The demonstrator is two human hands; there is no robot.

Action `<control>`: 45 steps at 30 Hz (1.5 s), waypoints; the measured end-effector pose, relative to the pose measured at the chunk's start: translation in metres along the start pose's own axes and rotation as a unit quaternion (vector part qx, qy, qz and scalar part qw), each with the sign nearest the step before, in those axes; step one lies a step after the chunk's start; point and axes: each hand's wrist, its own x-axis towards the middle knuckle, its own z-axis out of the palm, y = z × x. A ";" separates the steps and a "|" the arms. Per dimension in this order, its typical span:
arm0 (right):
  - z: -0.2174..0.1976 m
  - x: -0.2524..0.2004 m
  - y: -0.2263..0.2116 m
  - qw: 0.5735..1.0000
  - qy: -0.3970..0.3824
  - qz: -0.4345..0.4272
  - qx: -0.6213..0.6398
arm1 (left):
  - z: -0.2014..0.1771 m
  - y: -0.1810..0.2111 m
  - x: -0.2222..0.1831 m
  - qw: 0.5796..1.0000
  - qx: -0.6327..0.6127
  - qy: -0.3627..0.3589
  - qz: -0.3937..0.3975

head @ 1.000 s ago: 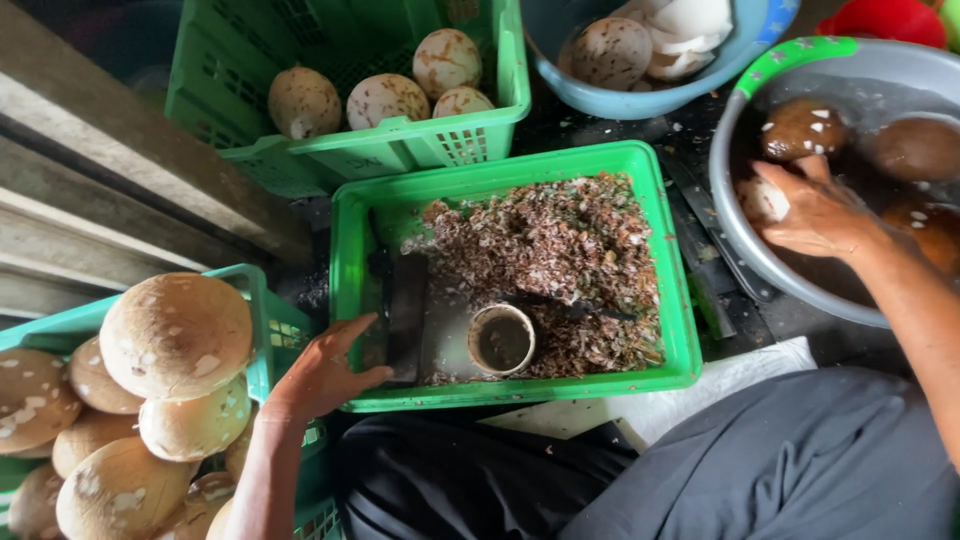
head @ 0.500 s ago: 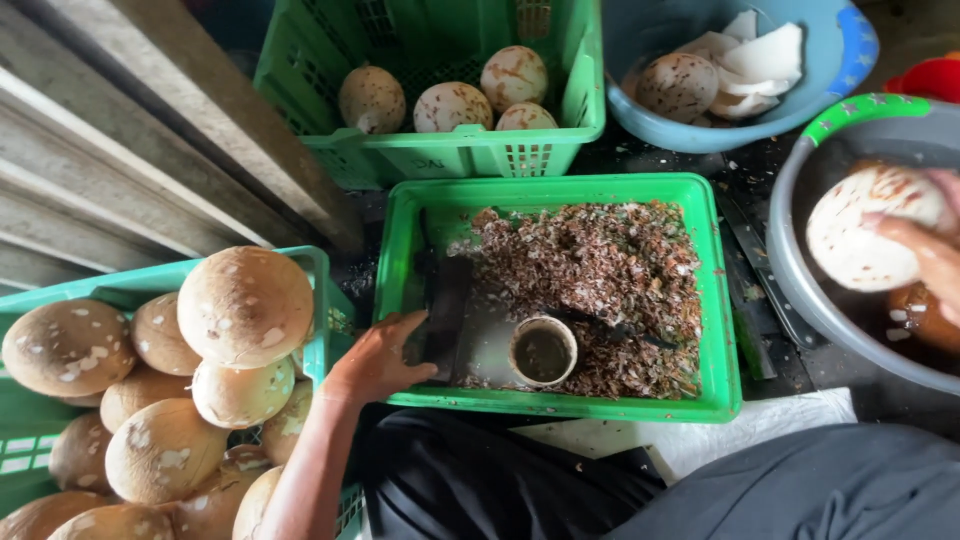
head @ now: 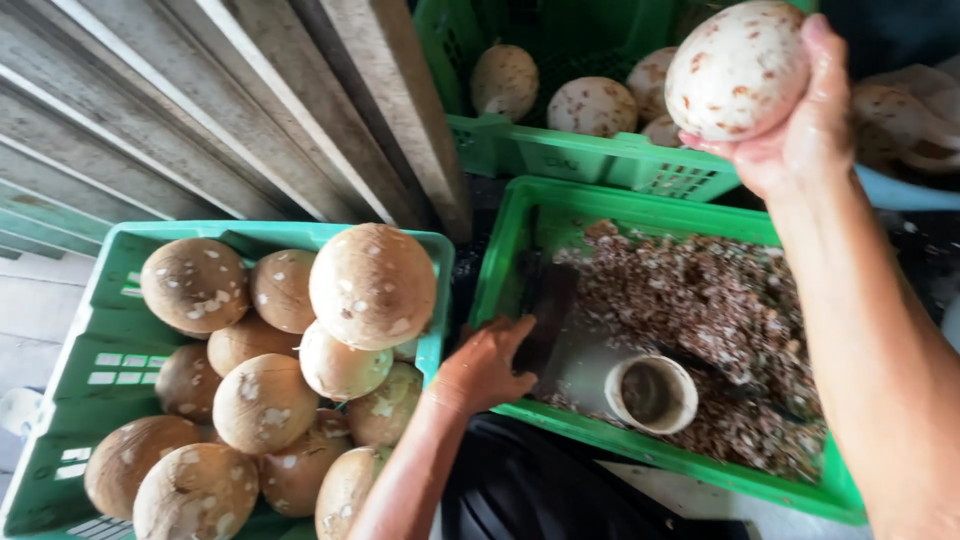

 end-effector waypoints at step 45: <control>-0.482 -0.153 -0.011 0.744 0.481 -0.128 -0.446 | -0.061 0.054 0.001 0.967 -0.009 -0.164 -0.193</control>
